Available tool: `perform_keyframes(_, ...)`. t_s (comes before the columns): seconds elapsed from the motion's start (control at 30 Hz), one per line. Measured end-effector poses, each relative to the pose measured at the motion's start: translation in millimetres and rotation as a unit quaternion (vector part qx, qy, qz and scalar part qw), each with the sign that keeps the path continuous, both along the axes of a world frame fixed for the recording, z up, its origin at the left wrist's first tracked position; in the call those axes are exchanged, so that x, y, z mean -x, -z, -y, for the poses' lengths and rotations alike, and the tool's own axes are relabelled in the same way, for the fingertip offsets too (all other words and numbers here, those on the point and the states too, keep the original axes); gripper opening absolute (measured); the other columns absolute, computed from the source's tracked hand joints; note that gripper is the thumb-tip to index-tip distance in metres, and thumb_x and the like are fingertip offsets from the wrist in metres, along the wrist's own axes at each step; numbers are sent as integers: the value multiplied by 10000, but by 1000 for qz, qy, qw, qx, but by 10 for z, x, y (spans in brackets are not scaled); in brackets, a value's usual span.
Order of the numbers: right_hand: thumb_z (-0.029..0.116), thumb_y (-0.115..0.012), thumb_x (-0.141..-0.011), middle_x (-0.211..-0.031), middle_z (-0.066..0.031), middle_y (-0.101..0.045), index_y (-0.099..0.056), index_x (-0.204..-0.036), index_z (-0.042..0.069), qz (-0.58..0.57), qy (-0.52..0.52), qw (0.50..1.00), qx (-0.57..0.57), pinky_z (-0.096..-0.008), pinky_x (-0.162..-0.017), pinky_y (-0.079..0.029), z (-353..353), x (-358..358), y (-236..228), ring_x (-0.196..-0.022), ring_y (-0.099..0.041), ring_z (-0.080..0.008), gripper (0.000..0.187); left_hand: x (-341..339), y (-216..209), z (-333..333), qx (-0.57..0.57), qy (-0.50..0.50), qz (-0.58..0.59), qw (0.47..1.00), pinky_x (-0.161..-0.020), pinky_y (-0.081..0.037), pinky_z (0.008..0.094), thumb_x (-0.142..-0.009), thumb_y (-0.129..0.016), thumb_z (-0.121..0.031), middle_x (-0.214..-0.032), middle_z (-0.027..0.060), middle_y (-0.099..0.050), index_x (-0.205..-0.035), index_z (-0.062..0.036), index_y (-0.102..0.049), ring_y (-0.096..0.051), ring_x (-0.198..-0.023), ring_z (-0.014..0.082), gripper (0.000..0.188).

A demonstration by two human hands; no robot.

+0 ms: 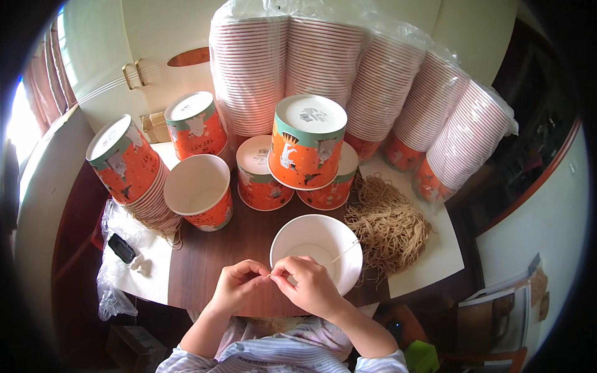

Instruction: Attaching string handles to printed paper buckets in a packaging workspace.

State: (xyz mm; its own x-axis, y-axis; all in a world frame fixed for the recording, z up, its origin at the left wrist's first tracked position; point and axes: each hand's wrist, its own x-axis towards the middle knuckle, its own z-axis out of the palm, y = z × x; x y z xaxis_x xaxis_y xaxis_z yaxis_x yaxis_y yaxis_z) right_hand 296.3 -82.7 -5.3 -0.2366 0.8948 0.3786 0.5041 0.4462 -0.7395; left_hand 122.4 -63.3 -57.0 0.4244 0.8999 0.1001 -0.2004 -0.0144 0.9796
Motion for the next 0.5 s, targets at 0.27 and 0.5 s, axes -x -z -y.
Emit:
perform_keyframes(0.27,25,-679,-737,-750,-54,-623,-552,-798,31,-5,-5,1000,20,-277,-612,-489,5,5,13,-685,-614,-166,141,-39,5,42,5,-90,24,996,-636,-486,198,-830,-606,-22,-846,42,-652,-932,-2,-622,-598,-741,73,105)
perform_keyframes(0.5,23,-679,-739,-761,-64,-623,-527,-815,22,-1,0,1000,23,-266,-617,-499,0,7,13,-691,-627,-156,170,-17,-74,64,-125,-111,-141,976,-565,-492,199,-773,-645,-5,-799,72,-652,-876,-8,-649,-618,-654,85,103)
